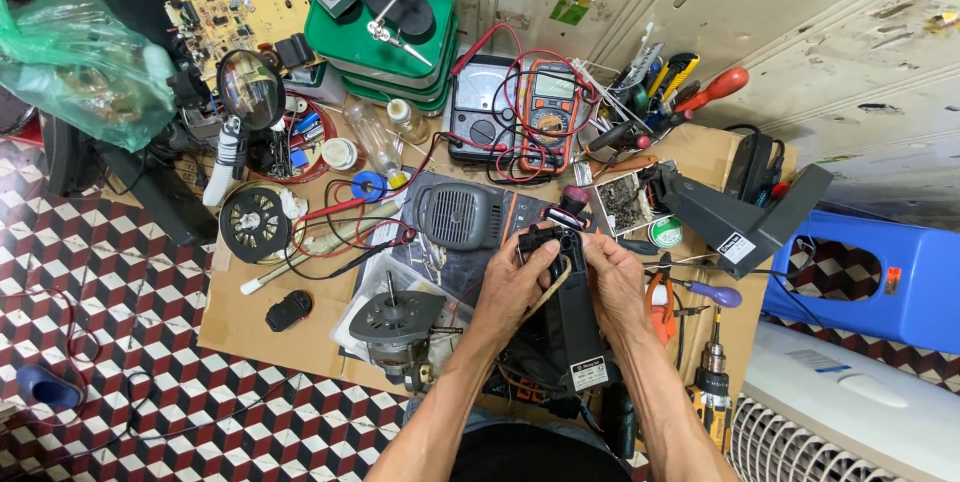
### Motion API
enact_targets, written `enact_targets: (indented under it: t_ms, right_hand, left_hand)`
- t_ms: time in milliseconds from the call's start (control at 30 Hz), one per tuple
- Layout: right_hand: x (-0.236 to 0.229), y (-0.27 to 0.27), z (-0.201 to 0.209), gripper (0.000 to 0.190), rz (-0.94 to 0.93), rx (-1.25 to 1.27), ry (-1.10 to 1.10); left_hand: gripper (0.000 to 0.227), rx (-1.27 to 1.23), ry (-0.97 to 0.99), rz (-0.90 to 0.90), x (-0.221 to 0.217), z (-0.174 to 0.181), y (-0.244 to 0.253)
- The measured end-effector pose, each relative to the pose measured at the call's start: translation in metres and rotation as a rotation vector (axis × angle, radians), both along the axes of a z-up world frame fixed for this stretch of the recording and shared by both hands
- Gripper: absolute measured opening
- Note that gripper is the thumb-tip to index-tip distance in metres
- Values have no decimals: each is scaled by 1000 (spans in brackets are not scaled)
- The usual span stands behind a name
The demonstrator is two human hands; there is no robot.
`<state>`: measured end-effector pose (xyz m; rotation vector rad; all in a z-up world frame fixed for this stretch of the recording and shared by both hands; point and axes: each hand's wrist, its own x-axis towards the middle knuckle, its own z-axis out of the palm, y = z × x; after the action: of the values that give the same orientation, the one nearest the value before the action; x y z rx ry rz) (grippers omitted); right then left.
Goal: Repairing and testing an electronic motor assembly for an appliance on a workshop workbench.
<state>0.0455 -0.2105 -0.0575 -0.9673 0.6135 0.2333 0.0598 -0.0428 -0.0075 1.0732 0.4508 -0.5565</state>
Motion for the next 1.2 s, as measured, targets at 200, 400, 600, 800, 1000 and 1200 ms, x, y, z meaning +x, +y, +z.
enact_targets:
  t_ms: [200, 400, 600, 800, 1000, 1200]
  right_hand:
    - [-1, -2, 6, 18, 20, -30, 16]
    - [-8, 12, 8, 17, 8, -66, 16]
    - [-13, 31, 20, 15, 28, -25, -11]
    - [-30, 43, 25, 22, 169, -158, -37]
    - [-41, 66, 35, 24, 287, -188, -191]
    - [-46, 80, 38, 25, 364, -279, -328]
  left_hand:
    - [39, -2, -4, -22, -1, -1, -3]
    - [42, 79, -59, 1, -11, -2, 6]
    - [45, -35, -55, 28, -23, 7, 24]
    - [49, 5, -21, 37, -35, 16, 52]
    - [49, 70, -7, 101, -57, 0, 83]
    - [51, 20, 9, 157, -66, 0, 98]
